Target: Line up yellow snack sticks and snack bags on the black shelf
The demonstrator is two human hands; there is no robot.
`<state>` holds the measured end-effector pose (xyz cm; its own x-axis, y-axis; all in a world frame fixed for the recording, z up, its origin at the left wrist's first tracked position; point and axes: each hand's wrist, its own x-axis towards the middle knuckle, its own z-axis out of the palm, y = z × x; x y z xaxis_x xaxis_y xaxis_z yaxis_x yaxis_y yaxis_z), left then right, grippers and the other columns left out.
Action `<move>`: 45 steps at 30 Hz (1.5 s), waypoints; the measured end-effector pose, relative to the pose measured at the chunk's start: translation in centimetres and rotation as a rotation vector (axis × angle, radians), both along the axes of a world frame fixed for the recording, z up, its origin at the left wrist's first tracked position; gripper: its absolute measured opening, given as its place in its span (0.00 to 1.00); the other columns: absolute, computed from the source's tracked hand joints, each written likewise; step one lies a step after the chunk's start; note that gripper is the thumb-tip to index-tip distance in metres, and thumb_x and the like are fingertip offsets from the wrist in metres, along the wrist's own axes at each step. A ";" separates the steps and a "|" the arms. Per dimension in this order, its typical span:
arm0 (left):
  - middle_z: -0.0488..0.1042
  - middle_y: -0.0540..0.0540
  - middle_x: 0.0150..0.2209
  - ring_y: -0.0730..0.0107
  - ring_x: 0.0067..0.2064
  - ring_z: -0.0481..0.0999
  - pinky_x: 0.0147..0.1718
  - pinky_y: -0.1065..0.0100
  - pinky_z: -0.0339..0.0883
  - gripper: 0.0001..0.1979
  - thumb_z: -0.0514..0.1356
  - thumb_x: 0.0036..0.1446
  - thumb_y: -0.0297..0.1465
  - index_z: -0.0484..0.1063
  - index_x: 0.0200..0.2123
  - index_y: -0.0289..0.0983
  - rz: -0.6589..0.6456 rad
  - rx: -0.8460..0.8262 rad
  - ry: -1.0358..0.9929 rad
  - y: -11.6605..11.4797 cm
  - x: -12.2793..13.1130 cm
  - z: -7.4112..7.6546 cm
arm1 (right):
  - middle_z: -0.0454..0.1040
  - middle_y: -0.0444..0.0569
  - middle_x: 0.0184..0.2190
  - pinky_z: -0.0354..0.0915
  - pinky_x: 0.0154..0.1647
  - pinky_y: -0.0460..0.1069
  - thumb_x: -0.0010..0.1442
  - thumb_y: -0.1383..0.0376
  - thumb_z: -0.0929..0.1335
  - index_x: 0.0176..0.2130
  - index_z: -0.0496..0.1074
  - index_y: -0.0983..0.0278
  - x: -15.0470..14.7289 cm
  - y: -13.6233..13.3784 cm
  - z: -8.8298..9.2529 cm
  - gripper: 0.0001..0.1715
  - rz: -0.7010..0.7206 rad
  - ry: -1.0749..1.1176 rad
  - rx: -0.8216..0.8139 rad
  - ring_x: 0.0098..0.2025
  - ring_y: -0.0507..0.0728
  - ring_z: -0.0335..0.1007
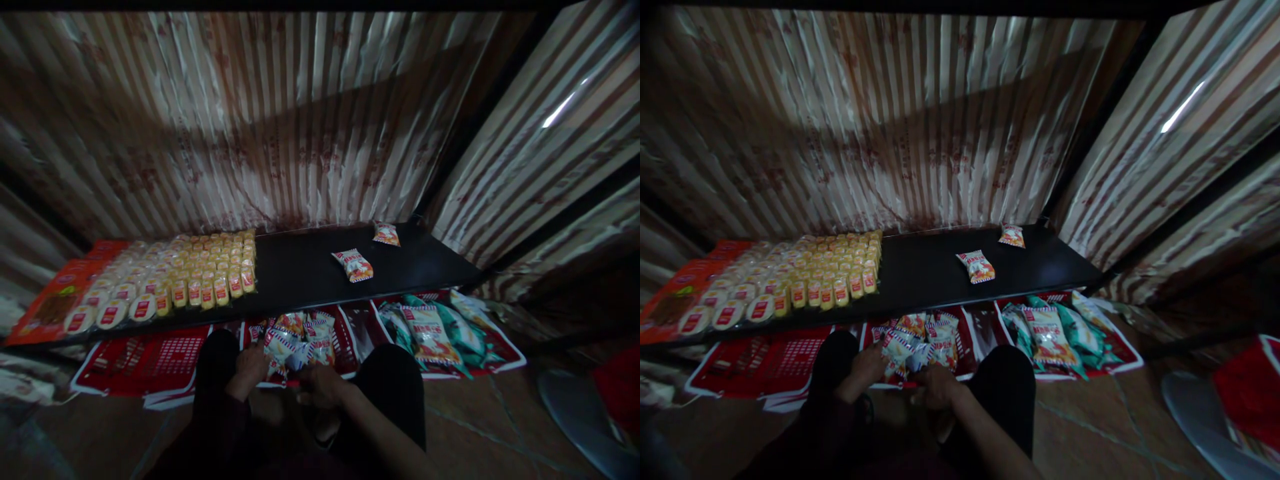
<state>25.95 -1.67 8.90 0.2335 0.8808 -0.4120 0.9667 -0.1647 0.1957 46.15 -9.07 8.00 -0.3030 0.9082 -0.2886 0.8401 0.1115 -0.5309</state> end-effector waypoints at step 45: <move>0.77 0.38 0.43 0.62 0.43 0.76 0.40 0.69 0.65 0.17 0.56 0.53 0.33 0.68 0.46 0.33 0.408 -0.142 -0.843 0.9 5.9 -0.6 | 0.73 0.41 0.23 0.62 0.28 0.45 0.44 0.63 0.70 0.40 0.73 0.61 0.7 3.8 -0.5 0.20 -0.890 0.659 -0.043 0.28 0.54 0.69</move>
